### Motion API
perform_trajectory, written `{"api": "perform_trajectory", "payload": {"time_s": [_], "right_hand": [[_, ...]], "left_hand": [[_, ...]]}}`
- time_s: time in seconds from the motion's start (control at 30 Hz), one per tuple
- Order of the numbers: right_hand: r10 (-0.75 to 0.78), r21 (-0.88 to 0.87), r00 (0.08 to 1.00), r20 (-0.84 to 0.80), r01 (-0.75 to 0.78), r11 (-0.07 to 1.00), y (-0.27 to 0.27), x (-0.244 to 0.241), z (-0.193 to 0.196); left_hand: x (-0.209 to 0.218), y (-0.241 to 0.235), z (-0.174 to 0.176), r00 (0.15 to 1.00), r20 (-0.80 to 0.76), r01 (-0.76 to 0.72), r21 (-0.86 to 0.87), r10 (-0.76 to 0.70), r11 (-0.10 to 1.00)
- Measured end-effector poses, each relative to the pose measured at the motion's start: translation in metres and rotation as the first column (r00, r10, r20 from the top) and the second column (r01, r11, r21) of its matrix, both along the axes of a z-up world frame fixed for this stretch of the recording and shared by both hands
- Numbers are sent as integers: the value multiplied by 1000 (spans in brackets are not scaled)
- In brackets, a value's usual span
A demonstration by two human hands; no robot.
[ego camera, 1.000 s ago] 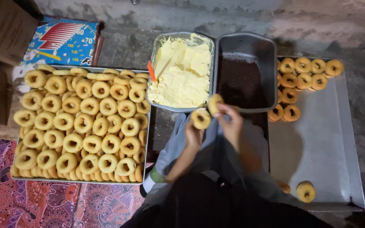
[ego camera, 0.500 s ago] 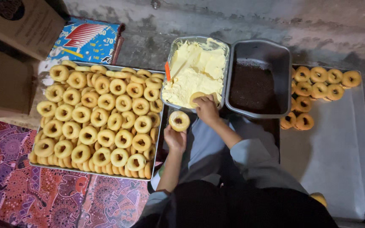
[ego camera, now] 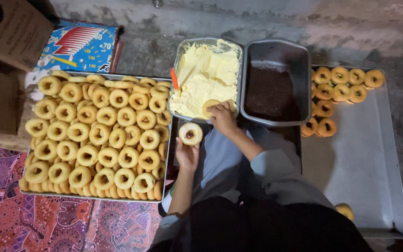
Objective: The person repeatedly picks donuts from a tray, dips them into a yellow creamy substance, then into a dark granular coating, and places them onto a second tray. The process is repeated continuously throughout the clip.
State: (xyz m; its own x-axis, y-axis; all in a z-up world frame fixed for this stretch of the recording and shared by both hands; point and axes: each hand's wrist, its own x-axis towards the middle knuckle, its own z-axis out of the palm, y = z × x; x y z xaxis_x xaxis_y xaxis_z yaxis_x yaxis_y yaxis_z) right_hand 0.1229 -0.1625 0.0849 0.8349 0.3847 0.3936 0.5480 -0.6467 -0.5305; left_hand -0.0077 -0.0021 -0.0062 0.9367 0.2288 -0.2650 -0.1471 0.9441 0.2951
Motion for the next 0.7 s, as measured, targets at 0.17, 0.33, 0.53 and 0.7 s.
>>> {"api": "perform_trajectory", "payload": {"time_s": [0.17, 0.33, 0.53, 0.7], "right_hand": [[222, 242, 973, -54, -203, 949, 12, -30, 4], [386, 175, 919, -80, -369, 913, -1, -64, 31], [151, 189, 987, 54, -159, 969, -51, -56, 47], [74, 207, 993, 94, -92, 974, -108, -14, 2]], "left_hand": [[0, -2, -5, 999, -14, 28, -7, -29, 1000], [8, -3, 6, 997, 3, 76, 80, -77, 994], [21, -33, 23, 979, -90, 190, 89, -183, 978], [44, -96, 8, 929, -76, 369, 81, -363, 926]]}}
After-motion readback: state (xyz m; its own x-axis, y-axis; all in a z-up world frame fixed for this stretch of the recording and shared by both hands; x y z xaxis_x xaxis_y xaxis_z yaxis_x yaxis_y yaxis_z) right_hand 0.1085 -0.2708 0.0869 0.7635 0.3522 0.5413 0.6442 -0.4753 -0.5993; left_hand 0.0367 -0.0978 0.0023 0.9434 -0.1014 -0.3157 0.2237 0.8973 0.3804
